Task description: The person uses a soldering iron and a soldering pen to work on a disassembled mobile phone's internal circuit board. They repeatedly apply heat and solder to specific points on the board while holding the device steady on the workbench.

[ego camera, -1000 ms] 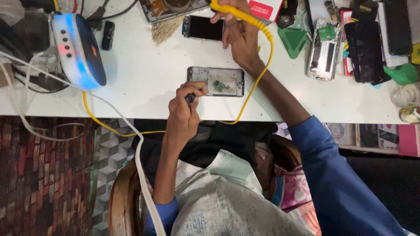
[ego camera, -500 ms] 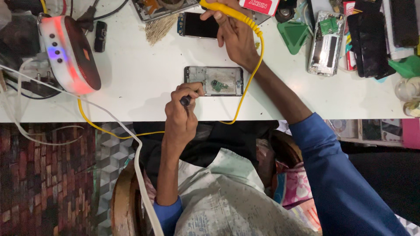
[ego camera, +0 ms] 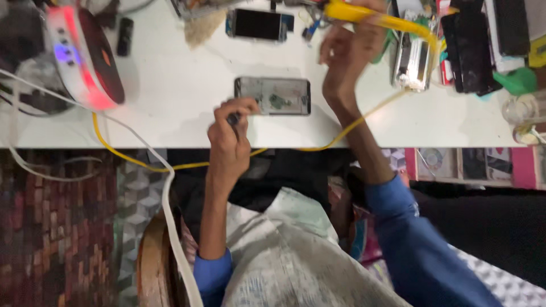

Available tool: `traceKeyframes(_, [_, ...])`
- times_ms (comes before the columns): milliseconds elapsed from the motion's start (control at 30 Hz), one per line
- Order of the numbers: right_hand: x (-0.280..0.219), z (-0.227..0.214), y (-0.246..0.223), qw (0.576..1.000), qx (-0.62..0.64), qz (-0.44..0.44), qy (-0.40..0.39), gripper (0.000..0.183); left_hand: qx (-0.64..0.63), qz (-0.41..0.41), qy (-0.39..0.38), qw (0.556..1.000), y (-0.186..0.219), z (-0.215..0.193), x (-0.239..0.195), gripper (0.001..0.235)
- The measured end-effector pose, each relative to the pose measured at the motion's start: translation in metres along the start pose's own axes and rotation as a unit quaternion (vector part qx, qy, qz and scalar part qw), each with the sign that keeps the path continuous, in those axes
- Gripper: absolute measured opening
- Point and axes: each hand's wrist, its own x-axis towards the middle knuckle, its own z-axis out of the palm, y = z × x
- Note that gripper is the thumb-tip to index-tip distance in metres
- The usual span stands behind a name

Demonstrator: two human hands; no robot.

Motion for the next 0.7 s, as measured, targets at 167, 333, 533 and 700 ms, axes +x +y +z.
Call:
traceKeyframes(167, [-0.070, -0.032, -0.063, 0.993, 0.012, -0.012, 0.114, 0.046, -0.144, -0.064, 0.043, 0.987, -0.008, 0.001, -0.002, 0.011])
traceKeyframes(333, [-0.105, -0.051, -0.076, 0.959, 0.070, 0.038, 0.270, 0.047, -0.192, -0.047, 0.045, 0.979, -0.004, 0.002, -0.002, 0.019])
traceKeyframes(533, [-0.106, -0.058, -0.069, 0.970, 0.020, 0.004, 0.241, 0.048, -0.138, -0.073, -0.043, 0.987, -0.005, 0.020, 0.012, 0.018])
traceKeyframes(700, [-0.106, -0.055, -0.063, 0.973, 0.041, 0.003, 0.226, 0.045, -0.127, -0.066, -0.061, 0.988, -0.003, 0.028, 0.015, 0.015])
